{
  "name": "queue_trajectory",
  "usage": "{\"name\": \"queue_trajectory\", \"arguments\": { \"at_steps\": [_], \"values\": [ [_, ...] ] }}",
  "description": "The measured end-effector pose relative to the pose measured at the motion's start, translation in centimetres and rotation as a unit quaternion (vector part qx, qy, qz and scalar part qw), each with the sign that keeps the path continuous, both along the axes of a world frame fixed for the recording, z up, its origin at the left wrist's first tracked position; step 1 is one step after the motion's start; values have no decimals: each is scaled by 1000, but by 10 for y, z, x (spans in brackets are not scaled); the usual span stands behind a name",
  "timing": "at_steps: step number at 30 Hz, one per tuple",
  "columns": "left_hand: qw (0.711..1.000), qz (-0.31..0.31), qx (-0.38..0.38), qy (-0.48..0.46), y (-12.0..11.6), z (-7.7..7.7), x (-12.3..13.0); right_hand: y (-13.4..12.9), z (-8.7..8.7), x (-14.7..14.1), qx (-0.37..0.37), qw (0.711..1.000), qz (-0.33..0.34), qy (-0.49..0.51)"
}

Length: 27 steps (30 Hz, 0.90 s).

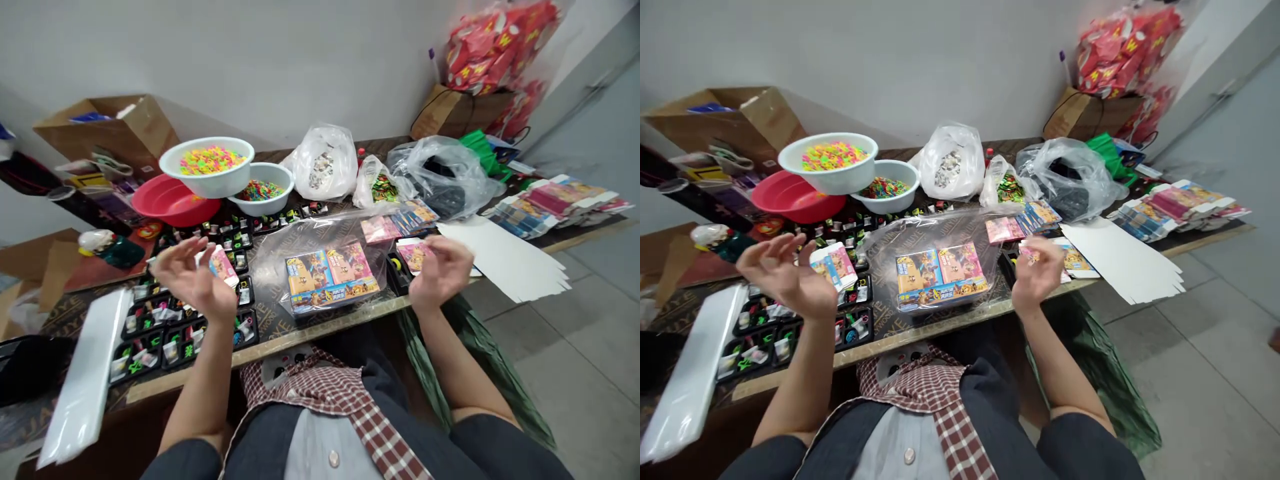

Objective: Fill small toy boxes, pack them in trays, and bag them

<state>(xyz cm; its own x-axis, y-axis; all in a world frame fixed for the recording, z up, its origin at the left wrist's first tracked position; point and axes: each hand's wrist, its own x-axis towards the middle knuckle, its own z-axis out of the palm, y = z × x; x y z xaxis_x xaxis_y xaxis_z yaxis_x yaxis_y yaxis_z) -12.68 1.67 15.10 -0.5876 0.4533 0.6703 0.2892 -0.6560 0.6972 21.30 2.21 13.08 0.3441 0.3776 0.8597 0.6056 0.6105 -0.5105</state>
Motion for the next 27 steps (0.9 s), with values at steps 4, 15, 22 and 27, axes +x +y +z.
{"name": "queue_trajectory", "arguments": {
  "at_steps": [4, 15, 22, 27],
  "values": [
    [962, -170, -169, 129, -11, -57, 32, -43, -16, -25, -145, 891, 212, -374],
    [927, -214, -301, -67, 20, -58, 67, -18, -8, -37, -285, 793, 401, -360],
    [914, -263, -307, -32, 2, -33, 60, 6, 23, -39, -268, 718, 522, -374],
    [915, -297, -224, -155, -2, -5, 51, 48, 57, -56, -98, 824, 442, -342]
  ]
}}
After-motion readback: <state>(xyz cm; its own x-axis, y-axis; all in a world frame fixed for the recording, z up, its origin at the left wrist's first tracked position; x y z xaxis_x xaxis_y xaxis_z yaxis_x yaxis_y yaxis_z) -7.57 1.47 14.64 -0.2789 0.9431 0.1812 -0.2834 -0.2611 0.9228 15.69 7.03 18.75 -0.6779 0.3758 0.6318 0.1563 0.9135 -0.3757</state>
